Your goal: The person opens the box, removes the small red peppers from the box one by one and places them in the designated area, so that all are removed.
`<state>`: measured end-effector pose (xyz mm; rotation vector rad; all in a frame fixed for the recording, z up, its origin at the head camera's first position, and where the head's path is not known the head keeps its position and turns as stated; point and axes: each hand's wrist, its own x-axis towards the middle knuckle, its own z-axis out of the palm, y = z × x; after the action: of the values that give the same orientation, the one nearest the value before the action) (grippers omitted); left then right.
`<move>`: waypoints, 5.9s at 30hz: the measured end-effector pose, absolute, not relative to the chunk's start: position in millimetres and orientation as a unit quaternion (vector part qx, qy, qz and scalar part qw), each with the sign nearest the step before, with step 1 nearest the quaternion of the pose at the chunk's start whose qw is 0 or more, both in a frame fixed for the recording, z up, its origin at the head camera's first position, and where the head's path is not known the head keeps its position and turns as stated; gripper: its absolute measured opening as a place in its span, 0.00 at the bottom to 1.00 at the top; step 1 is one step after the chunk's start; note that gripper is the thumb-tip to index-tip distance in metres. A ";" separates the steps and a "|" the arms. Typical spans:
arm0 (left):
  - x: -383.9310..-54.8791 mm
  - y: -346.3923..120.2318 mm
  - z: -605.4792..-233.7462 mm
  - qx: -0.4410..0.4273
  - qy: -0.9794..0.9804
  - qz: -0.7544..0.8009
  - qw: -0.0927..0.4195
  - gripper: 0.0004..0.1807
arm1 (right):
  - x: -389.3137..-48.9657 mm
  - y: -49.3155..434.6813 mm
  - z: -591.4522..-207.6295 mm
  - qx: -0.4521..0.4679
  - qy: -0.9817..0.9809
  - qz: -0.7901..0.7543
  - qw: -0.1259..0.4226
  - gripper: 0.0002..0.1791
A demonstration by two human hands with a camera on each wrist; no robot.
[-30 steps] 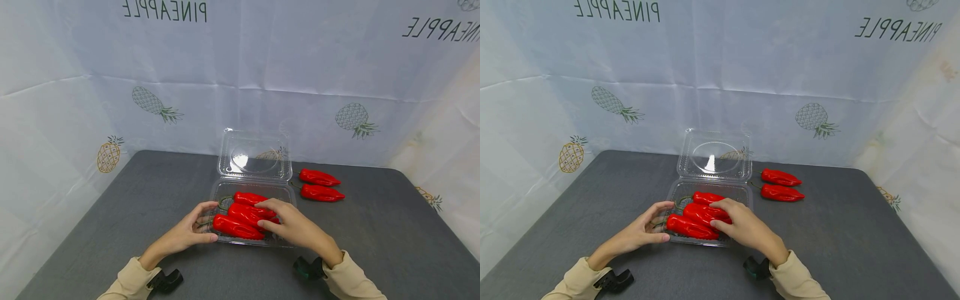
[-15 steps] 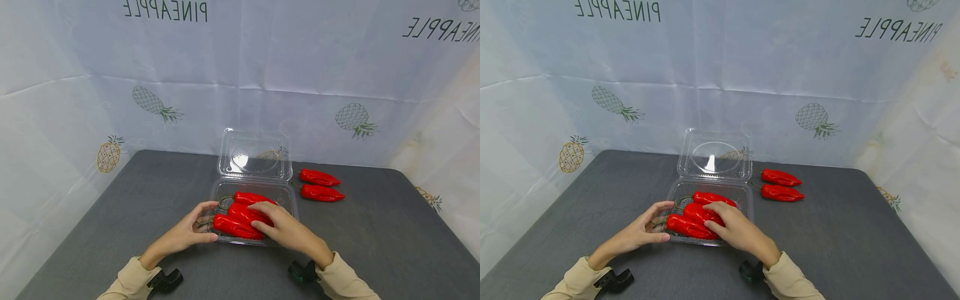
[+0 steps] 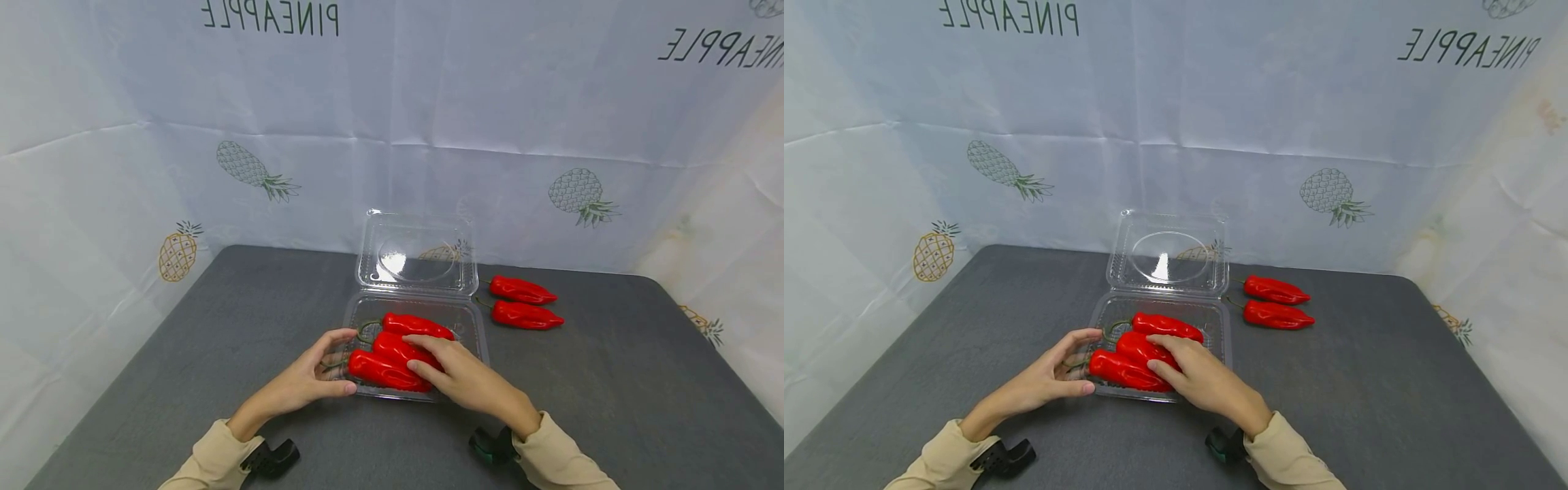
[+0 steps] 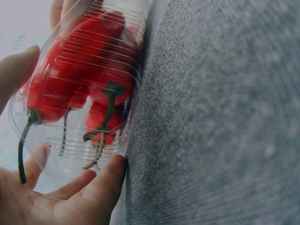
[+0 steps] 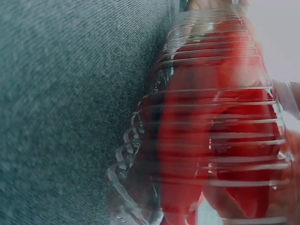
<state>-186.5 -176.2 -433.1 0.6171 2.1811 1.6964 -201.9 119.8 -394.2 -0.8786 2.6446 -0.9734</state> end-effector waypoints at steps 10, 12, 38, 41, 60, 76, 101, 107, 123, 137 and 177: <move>-186.8 -176.7 -434.5 0.220 0.756 0.596 0.155 0.41 | -205.2 120.4 -396.2 -0.308 0.887 -0.334 0.084 0.27; -186.7 -176.8 -434.6 0.223 0.755 0.598 0.153 0.41 | -205.1 121.2 -395.8 -0.310 0.885 -0.337 0.086 0.28; -185.9 -176.9 -434.5 0.223 0.750 0.604 0.151 0.41 | -212.2 129.9 -392.1 -0.344 0.846 -0.396 0.095 0.26; -185.8 -176.9 -434.2 0.222 0.751 0.603 0.151 0.41 | -212.1 130.2 -392.0 -0.345 0.846 -0.395 0.098 0.26; -185.8 -176.5 -434.1 0.223 0.749 0.605 0.152 0.42 | -206.4 131.2 -381.6 -0.334 0.853 -0.384 0.115 0.32; -186.0 -176.4 -434.2 0.226 0.748 0.605 0.150 0.41 | -206.1 142.2 -364.5 -0.336 0.847 -0.402 0.094 0.31; -187.3 -174.8 -433.6 0.220 0.752 0.602 0.154 0.42 | -212.5 161.8 -355.7 -0.339 0.854 -0.392 0.035 0.30; -187.3 -174.7 -434.4 0.221 0.750 0.604 0.155 0.42 | -213.0 170.4 -357.6 -0.328 0.867 -0.376 0.016 0.30; -187.1 -175.9 -434.2 0.218 0.750 0.606 0.153 0.43 | -209.3 200.4 -366.4 -0.301 0.886 -0.353 -0.016 0.27; -187.2 -176.8 -435.8 0.220 0.751 0.603 0.153 0.43 | -206.4 227.8 -370.5 -0.288 0.896 -0.339 -0.015 0.27; -187.8 -175.9 -434.2 0.216 0.758 0.597 0.151 0.43 | -231.4 276.4 -389.0 -0.250 0.936 -0.248 -0.026 0.28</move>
<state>-187.8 -175.9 -434.2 0.6195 2.1771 1.7131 -231.4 276.4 -389.0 -0.7990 2.9895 -0.7930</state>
